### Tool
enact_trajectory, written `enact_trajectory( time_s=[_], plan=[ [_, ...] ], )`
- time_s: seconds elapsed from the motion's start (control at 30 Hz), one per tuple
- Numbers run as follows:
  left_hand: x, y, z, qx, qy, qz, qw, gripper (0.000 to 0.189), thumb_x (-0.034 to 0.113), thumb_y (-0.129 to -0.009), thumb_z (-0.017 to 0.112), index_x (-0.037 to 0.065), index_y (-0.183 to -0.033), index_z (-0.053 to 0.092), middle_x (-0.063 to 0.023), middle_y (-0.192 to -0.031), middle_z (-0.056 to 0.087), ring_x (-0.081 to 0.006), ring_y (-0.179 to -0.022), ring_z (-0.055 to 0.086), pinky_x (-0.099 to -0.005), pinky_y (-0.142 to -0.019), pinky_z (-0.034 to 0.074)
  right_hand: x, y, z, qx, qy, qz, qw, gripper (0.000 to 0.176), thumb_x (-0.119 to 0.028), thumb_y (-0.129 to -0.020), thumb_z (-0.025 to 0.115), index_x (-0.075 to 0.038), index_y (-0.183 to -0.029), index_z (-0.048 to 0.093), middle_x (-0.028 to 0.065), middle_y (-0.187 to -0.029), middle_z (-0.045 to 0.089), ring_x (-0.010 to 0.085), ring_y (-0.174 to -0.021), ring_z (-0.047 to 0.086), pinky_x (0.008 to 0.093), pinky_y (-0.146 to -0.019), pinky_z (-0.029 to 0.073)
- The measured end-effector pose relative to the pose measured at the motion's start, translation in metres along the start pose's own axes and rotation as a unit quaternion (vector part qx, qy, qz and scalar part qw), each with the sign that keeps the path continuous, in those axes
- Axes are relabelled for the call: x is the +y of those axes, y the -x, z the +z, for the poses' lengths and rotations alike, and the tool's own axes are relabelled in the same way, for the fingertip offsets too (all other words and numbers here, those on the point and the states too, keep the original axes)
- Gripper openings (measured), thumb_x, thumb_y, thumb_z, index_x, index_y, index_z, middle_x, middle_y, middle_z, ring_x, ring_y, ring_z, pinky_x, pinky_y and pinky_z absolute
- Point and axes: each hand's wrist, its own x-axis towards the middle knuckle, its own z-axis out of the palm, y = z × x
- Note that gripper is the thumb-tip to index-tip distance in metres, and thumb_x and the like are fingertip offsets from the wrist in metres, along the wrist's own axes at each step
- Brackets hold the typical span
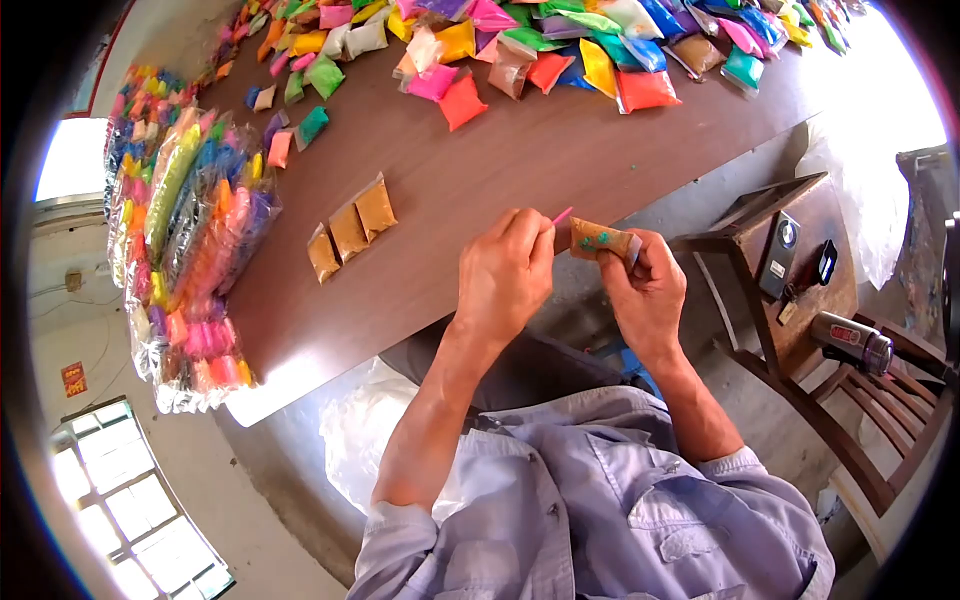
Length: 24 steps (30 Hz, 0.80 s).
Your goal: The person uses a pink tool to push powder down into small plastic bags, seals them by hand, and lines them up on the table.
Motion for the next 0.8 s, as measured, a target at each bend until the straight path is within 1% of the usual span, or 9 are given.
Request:
enact_trajectory(
  time_s=[0.07,0.1,0.17,0.3,0.4,0.5,0.63,0.73,0.8],
  plan=[
    [0.013,0.003,-0.003,0.006,0.023,0.014,1.000,0.005,0.000,-0.095,0.071,0.002,-0.091,0.068,-0.0133,-0.083,0.070,-0.0310,-0.070,0.069,-0.0390,-0.062,0.053,0.001,0.001,0.001,-0.002,0.007,0.009,1.000,0.014,0.003,-0.097,0.073,0.002,-0.109,0.067,-0.0046,-0.079,0.063,0.0004,-0.070,0.053,0.0198,-0.061,0.046],
    [0.016,0.005,-0.003,0.011,0.046,0.028,0.998,0.006,-0.001,-0.095,0.071,0.002,-0.091,0.068,-0.0133,-0.084,0.070,-0.0314,-0.070,0.069,-0.0390,-0.062,0.053,0.000,0.002,0.003,0.004,-0.020,0.019,1.000,0.014,0.002,-0.096,0.074,0.002,-0.109,0.067,-0.0047,-0.079,0.063,0.0004,-0.070,0.053,0.0200,-0.060,0.046],
    [0.009,0.007,0.000,0.002,0.027,0.027,0.999,0.006,-0.001,-0.095,0.071,0.002,-0.091,0.068,-0.0132,-0.084,0.070,-0.0311,-0.070,0.069,-0.0388,-0.062,0.053,0.000,0.003,0.005,0.010,-0.047,0.026,0.998,0.015,0.002,-0.096,0.074,0.001,-0.109,0.067,-0.0049,-0.079,0.063,0.0005,-0.070,0.053,0.0201,-0.060,0.046],
    [0.003,0.003,-0.002,-0.009,-0.041,0.028,0.999,0.007,-0.002,-0.095,0.072,0.002,-0.091,0.068,-0.0123,-0.085,0.070,-0.0303,-0.069,0.069,-0.0385,-0.061,0.052,0.006,0.002,0.001,0.003,0.005,-0.023,1.000,0.016,0.002,-0.095,0.076,0.001,-0.108,0.067,-0.0029,-0.078,0.063,0.0012,-0.069,0.054,0.0208,-0.059,0.047],
    [0.008,0.004,-0.005,0.003,0.007,0.017,1.000,0.006,0.000,-0.095,0.072,0.003,-0.092,0.068,-0.0115,-0.085,0.069,-0.0304,-0.068,0.068,-0.0386,-0.060,0.052,0.003,0.000,-0.001,0.000,0.049,-0.046,0.998,0.016,0.003,-0.094,0.076,0.000,-0.108,0.068,-0.0011,-0.078,0.063,0.0021,-0.068,0.055,0.0213,-0.059,0.047],
    [0.015,0.008,-0.002,-0.014,0.011,0.025,1.000,0.007,0.000,-0.095,0.072,0.003,-0.091,0.068,-0.0112,-0.083,0.069,-0.0292,-0.066,0.067,-0.0379,-0.060,0.052,0.001,0.002,0.000,0.001,0.070,-0.065,0.995,0.016,0.004,-0.094,0.076,0.000,-0.108,0.069,0.0000,-0.077,0.063,0.0029,-0.067,0.055,0.0219,-0.058,0.048],
    [0.004,0.004,-0.002,0.012,-0.027,0.022,0.999,0.007,0.000,-0.095,0.073,0.003,-0.091,0.068,-0.0109,-0.082,0.068,-0.0278,-0.065,0.066,-0.0367,-0.059,0.051,-0.003,0.000,-0.001,0.000,0.081,-0.097,0.992,0.016,0.006,-0.093,0.074,0.000,-0.108,0.069,0.0000,-0.078,0.064,0.0032,-0.067,0.055,0.0228,-0.058,0.048],
    [0.011,0.008,-0.007,-0.004,0.009,0.005,1.000,0.008,-0.001,-0.094,0.073,0.003,-0.090,0.067,-0.0119,-0.082,0.068,-0.0295,-0.066,0.067,-0.0381,-0.060,0.052,0.004,0.000,-0.005,-0.011,0.054,-0.059,0.997,0.016,0.006,-0.093,0.074,0.001,-0.107,0.069,0.0000,-0.079,0.064,0.0029,-0.067,0.056,0.0225,-0.058,0.049],
    [0.020,0.010,-0.005,-0.016,0.027,0.007,0.999,0.007,0.000,-0.094,0.073,0.002,-0.090,0.067,-0.0129,-0.083,0.069,-0.0303,-0.068,0.068,-0.0387,-0.061,0.052,0.001,0.001,-0.003,-0.010,0.055,-0.070,0.996,0.016,0.006,-0.093,0.074,0.001,-0.107,0.068,-0.0001,-0.078,0.063,0.0028,-0.067,0.056,0.0222,-0.058,0.048]
  ],
)
